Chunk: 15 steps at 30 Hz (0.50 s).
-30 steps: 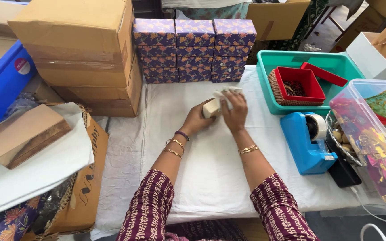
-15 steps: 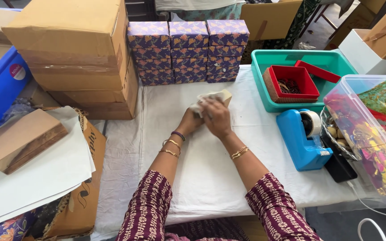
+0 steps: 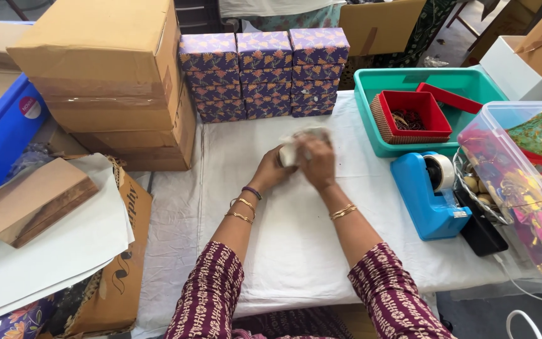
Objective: The person wipes a small wooden box with a cloth, places a green decorative item inside, and closes the lid. They then wrap the box in patterned paper, folding the edges and securing them with tape from a dispenser.
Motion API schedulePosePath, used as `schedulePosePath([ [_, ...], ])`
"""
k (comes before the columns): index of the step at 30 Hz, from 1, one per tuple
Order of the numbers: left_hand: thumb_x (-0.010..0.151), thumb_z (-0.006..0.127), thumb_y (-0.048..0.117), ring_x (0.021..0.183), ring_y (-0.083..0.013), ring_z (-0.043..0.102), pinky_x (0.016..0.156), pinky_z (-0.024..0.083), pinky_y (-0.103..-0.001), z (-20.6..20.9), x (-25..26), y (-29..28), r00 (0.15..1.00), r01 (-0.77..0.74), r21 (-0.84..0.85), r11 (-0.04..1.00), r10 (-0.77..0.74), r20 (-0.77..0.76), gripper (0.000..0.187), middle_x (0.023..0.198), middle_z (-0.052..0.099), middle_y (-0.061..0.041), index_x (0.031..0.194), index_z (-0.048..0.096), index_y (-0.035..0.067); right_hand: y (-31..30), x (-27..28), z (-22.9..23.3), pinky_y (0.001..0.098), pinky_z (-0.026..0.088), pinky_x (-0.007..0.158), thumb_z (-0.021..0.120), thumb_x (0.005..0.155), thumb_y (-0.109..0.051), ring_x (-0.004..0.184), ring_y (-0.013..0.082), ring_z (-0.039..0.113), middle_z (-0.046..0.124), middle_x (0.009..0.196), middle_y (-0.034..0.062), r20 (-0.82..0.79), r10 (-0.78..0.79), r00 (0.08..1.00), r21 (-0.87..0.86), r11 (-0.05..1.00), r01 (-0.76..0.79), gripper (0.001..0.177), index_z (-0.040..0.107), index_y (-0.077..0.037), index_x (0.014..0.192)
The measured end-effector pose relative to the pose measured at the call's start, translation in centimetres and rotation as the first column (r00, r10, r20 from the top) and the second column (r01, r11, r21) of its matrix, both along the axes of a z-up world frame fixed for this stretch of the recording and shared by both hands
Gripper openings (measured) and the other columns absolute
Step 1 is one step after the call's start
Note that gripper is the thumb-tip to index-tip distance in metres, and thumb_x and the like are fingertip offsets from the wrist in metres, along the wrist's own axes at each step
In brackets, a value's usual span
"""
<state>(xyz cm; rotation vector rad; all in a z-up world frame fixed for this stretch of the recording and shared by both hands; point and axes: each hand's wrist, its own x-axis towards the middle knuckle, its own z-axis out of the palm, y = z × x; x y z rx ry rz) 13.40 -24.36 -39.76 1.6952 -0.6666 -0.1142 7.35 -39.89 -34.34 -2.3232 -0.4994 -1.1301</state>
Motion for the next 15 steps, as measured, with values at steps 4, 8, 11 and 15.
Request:
schedulePosePath([
  [4,0.077,0.078,0.006,0.097,-0.0108,0.068,0.084,0.058,-0.029,2.3,-1.4,-0.1,0.991,0.056,-0.119,0.991,-0.07,-0.116,0.06,0.112,0.072,-0.004,0.134,0.06,0.005,-0.9,-0.1,0.2,0.0446,0.042,0.111,0.064,0.102,-0.016,0.111,0.0294,0.071,0.075,0.119,0.0138,0.003,-0.172,0.985,0.104,0.98,0.171,0.019,0.075,-0.008,0.114],
  [8,0.081,0.079,0.006,0.099,-0.0134,0.071,0.086,0.059,-0.03,-6.4,3.9,-1.1,0.999,0.006,-0.009,1.0,-0.006,-0.033,0.05,0.112,0.076,-0.006,0.129,0.066,0.002,1.8,-0.8,0.9,0.0432,0.043,0.109,0.065,0.1,-0.018,0.109,0.0266,0.07,0.074,0.121,0.0137,0.047,-0.006,0.999,-0.001,1.0,0.006,0.02,0.075,-0.01,0.115],
  [11,0.08,0.079,0.006,0.102,-0.0135,0.07,0.087,0.058,-0.03,-2.6,1.6,-0.6,0.998,0.024,-0.039,0.999,-0.026,-0.054,0.057,0.115,0.075,-0.005,0.135,0.061,0.006,-0.1,0.7,-0.7,0.0455,0.045,0.109,0.066,0.098,-0.015,0.106,0.0252,0.072,0.076,0.113,0.0111,0.027,-0.044,0.999,0.019,0.999,0.044,0.017,0.077,-0.011,0.11],
  [15,0.079,0.082,0.008,0.108,-0.0139,0.066,0.092,0.055,-0.03,2.5,-1.3,0.2,0.998,0.04,-0.156,0.987,-0.046,-0.033,0.069,0.12,0.07,-0.005,0.142,0.054,0.011,-3.6,2.4,-2.7,0.0349,0.055,0.098,0.06,0.099,-0.012,0.111,0.0248,0.071,0.074,0.12,0.0117,0.0,-0.118,0.993,0.405,0.908,0.108,0.026,0.073,-0.006,0.12],
])
